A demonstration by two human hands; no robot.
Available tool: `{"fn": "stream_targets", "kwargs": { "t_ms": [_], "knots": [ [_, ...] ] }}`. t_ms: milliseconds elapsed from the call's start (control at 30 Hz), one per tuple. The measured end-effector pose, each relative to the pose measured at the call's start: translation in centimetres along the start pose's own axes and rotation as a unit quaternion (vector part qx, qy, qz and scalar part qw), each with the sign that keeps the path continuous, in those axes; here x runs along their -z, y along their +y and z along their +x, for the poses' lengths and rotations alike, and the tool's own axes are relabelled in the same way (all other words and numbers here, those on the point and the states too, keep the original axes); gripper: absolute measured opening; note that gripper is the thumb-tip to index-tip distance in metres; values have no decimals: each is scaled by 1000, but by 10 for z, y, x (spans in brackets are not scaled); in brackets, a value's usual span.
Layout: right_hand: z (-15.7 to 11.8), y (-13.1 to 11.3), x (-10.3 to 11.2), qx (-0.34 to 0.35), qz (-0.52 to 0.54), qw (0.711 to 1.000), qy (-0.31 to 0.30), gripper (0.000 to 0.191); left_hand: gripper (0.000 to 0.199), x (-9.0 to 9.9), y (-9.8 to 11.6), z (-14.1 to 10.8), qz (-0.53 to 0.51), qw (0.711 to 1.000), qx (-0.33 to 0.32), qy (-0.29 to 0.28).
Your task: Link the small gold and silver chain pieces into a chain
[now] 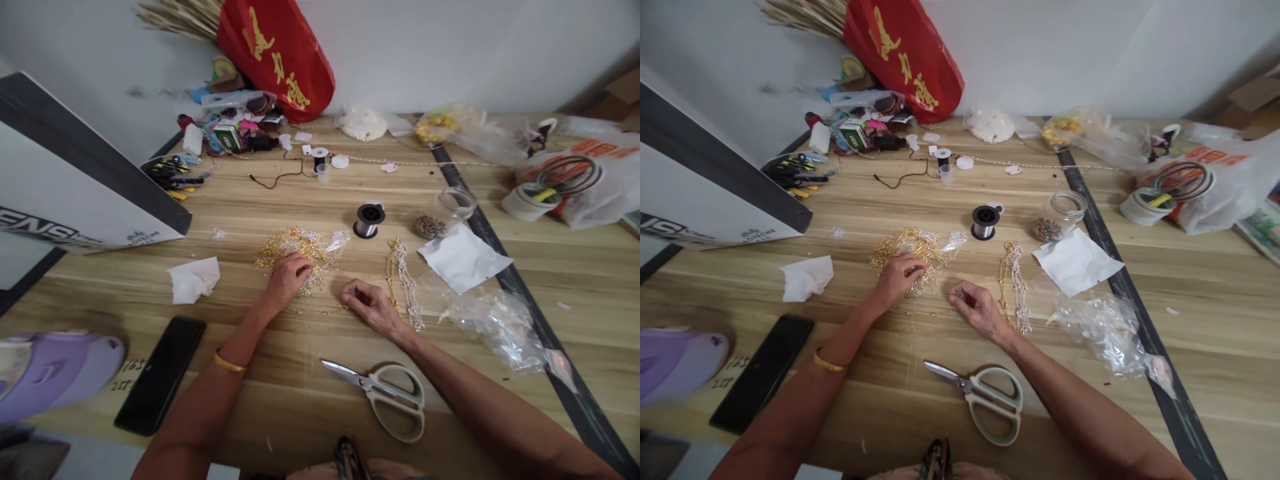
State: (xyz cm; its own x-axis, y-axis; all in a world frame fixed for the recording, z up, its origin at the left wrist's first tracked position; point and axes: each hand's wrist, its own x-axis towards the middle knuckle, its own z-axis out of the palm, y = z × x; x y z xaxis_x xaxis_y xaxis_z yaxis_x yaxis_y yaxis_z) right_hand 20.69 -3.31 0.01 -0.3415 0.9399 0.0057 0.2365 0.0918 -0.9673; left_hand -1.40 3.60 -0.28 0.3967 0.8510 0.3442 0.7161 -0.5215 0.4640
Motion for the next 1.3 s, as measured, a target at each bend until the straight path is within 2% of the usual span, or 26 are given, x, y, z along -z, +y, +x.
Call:
{"fn": "stream_targets", "kwargs": {
  "t_ms": [233,367,567,767,1067,1300],
  "knots": [
    [0,0,1,5,-4,1000,-2,25,6,13,-11,-8,-59,996,20,56],
    [1,2,0,2,-4,1000,-5,26,4,15,-11,-13,-41,999,-8,31],
    [0,3,0,6,-9,1000,1,23,10,16,-3,-15,-25,996,-68,-48],
    [0,3,0,2,-18,1000,2,25,7,23,-11,-14,-35,998,-45,-30],
    [0,2,-1,3,-18,1000,3,26,23,15,-8,-18,15,997,-68,-40],
    [-1,3,0,4,-20,1000,2,26,26,19,-9,-17,28,998,-55,-10]
  ]
}}
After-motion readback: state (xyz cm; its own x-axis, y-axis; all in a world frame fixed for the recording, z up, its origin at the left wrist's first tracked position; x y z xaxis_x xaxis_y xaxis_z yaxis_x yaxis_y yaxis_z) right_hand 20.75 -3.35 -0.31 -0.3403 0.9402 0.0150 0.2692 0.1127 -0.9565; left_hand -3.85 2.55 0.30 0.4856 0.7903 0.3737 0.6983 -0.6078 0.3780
